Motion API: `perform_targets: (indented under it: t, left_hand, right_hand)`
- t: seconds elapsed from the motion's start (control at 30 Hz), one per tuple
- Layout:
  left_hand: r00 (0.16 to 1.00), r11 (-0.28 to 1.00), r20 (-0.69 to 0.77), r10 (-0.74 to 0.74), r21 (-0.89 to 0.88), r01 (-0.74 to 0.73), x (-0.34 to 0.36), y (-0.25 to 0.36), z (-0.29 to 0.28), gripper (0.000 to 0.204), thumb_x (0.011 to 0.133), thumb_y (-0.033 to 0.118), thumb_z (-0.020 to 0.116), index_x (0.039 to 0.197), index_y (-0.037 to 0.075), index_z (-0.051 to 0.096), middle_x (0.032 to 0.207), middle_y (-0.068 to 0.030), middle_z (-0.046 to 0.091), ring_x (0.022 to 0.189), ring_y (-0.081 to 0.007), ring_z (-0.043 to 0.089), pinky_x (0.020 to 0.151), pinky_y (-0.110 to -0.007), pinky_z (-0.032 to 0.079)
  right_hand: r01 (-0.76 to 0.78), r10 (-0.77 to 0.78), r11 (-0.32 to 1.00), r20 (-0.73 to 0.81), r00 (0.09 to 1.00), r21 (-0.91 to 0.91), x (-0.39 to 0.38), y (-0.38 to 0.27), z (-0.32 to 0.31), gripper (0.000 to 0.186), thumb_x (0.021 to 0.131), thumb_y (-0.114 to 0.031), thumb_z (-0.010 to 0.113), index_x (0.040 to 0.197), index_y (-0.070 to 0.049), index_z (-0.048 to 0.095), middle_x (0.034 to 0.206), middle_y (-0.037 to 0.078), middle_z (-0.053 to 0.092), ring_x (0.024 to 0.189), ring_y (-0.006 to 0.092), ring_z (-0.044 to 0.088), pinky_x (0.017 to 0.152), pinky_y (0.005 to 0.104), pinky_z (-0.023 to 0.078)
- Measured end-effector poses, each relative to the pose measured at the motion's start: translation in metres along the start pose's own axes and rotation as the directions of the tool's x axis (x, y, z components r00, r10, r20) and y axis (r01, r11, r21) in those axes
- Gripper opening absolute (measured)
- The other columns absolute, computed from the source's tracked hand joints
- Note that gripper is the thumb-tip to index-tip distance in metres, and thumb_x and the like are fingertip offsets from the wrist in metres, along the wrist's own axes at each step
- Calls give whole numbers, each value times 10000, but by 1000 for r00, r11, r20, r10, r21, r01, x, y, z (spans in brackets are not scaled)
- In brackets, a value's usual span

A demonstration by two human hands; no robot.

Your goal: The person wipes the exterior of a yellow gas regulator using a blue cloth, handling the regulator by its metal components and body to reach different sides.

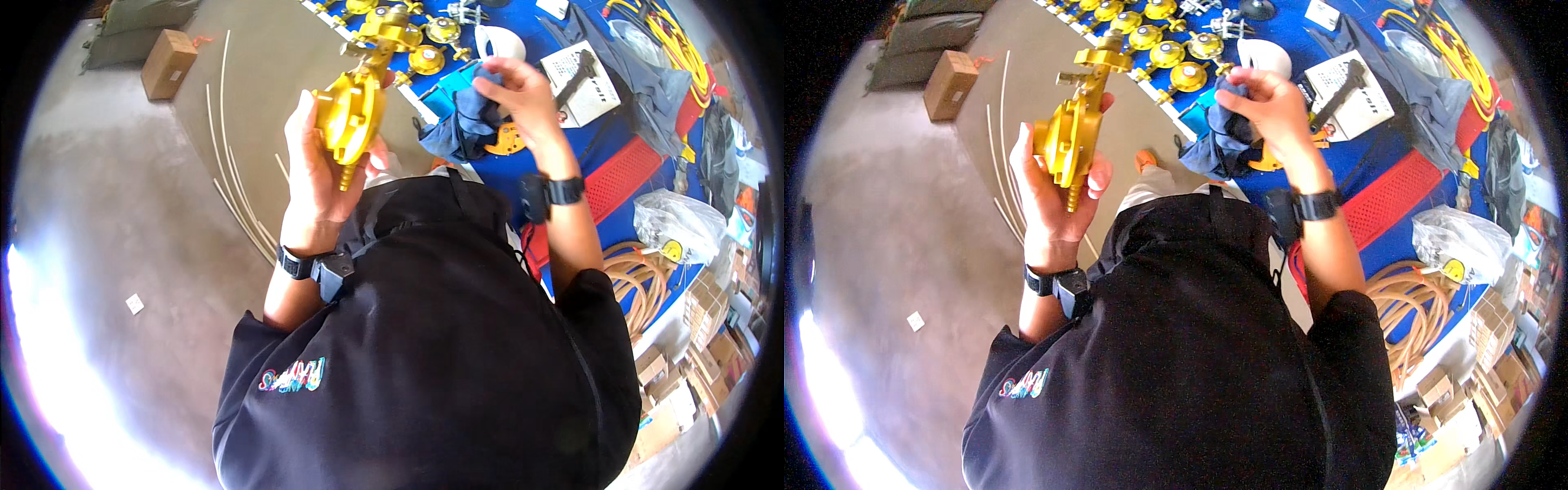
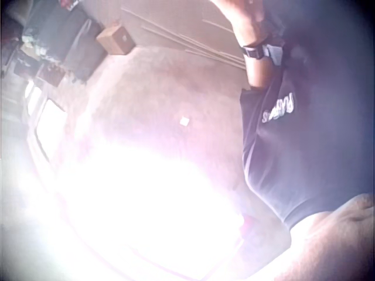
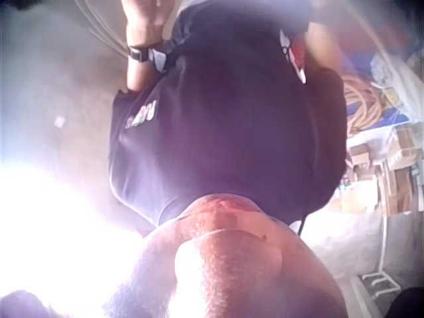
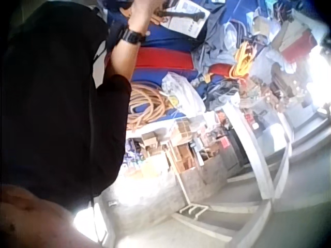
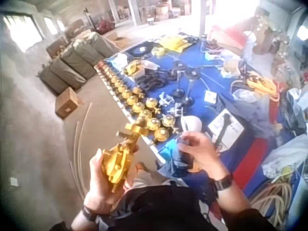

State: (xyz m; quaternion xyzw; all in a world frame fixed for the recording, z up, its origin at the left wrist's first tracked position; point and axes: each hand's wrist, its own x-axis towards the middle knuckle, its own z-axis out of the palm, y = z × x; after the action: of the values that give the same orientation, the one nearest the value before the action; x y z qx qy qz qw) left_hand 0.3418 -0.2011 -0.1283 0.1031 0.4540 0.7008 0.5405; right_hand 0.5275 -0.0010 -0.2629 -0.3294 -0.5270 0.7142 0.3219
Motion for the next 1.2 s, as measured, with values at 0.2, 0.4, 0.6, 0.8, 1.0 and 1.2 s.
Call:
perform_targets:
  t: [0.2,0.4,0.6,0.8,1.0,1.2]
  left_hand:
    - [998,999,-48,30,-10,-31,1,-4,-3,721,1003,598,345,1381,4,504,1399,-198,541,488,-141,503,495,-252,399]
    - [996,997,-55,73,27,-71,1,-6,-16,716,1015,581,339,1385,-11,495,1404,-201,534,485,-136,498,490,-251,404]
    - [996,996,-59,69,61,-65,3,-4,-26,707,1018,568,346,1375,-22,503,1382,-203,551,490,-142,519,482,-240,408]
    - [999,997,-35,36,76,-34,15,10,-41,693,1013,558,366,1360,-22,519,1324,-203,591,503,-154,554,480,-241,430]
    - [1000,1000,30,-5,23,5,36,42,-65,672,1015,540,364,1358,-16,524,1326,-203,590,515,-154,548,492,-245,438]
    - [994,997,102,-31,-62,38,58,79,-98,660,1014,530,373,1371,-10,501,1341,-208,580,535,-146,540,502,-243,434]
  right_hand:
    - [-1,-8,966,-33,999,-259,6,105,-31,239,848,-84,785,1022,50,691,953,77,729,829,106,669,757,254,536]
    - [105,-198,636,-30,980,-765,1,106,-44,226,868,-248,760,946,-65,653,839,139,703,805,308,697,707,377,525]
    - [99,-203,518,-10,979,-850,-3,110,-62,306,899,-329,716,1010,-92,558,889,178,685,869,434,657,718,486,510]
    - [-6,-128,517,-84,988,-856,-6,74,-51,294,916,-292,709,979,-24,606,845,164,674,799,338,677,714,399,510]
    - [-133,74,956,-224,972,-262,4,33,-2,238,958,-206,690,1063,2,645,956,26,690,859,102,656,790,229,497]
    - [-70,42,989,-210,977,-128,8,10,58,311,951,-154,688,1196,17,602,999,42,658,882,128,672,810,248,524]
